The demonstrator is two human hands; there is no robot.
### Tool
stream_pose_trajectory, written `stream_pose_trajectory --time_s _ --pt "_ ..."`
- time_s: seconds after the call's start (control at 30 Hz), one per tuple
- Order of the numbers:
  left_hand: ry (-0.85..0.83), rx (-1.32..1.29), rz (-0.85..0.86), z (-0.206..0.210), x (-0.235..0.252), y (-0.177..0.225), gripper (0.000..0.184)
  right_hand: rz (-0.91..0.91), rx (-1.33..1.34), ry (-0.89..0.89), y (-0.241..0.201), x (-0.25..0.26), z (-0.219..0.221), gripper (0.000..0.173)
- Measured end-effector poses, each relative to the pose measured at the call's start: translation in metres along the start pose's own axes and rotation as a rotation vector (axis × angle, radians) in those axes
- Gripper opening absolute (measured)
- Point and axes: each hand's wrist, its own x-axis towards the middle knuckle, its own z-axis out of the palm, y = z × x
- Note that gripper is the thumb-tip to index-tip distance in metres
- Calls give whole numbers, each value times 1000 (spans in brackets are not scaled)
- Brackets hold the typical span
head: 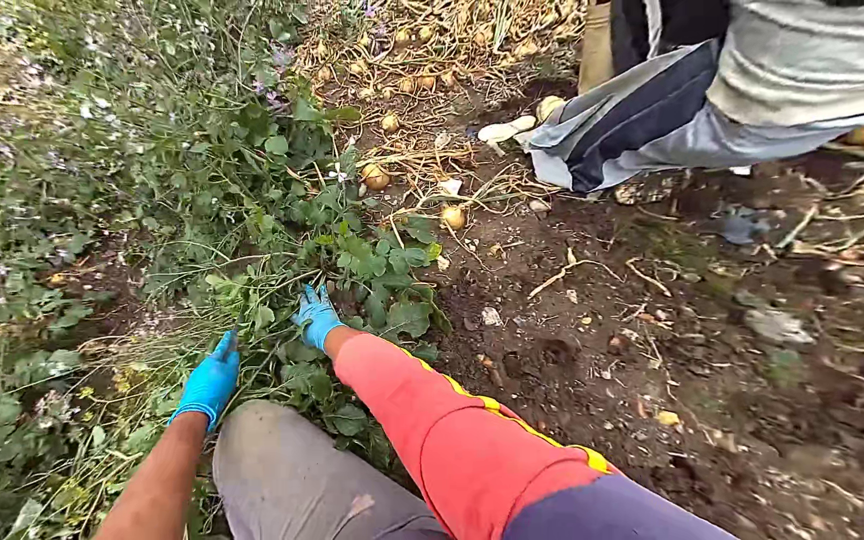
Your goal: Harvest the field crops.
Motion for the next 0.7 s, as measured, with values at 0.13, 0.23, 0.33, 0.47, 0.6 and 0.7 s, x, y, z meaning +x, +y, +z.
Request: stream_pose_trajectory --time_s 0.13,0.23,0.33,0.47,0.6,0.7 --pt "44 75 -32 -6 -42 13 53 -122 171 -44 17 -6 -31 60" --pt "59 108 -74 0 -77 22 55 -81 678 -16 58 -14 -73 37" --pt "79 28 -115 5 -90 26 55 182 849 212 81 -10 -109 27" --pt "250 -141 -108 31 -108 38 58 307 791 445 82 30 -156 29" --pt "393 -160 -101 49 -106 32 57 441 774 492 82 83 -165 26" --pt "441 -134 -69 56 -98 27 57 498 690 413 90 107 -155 29"
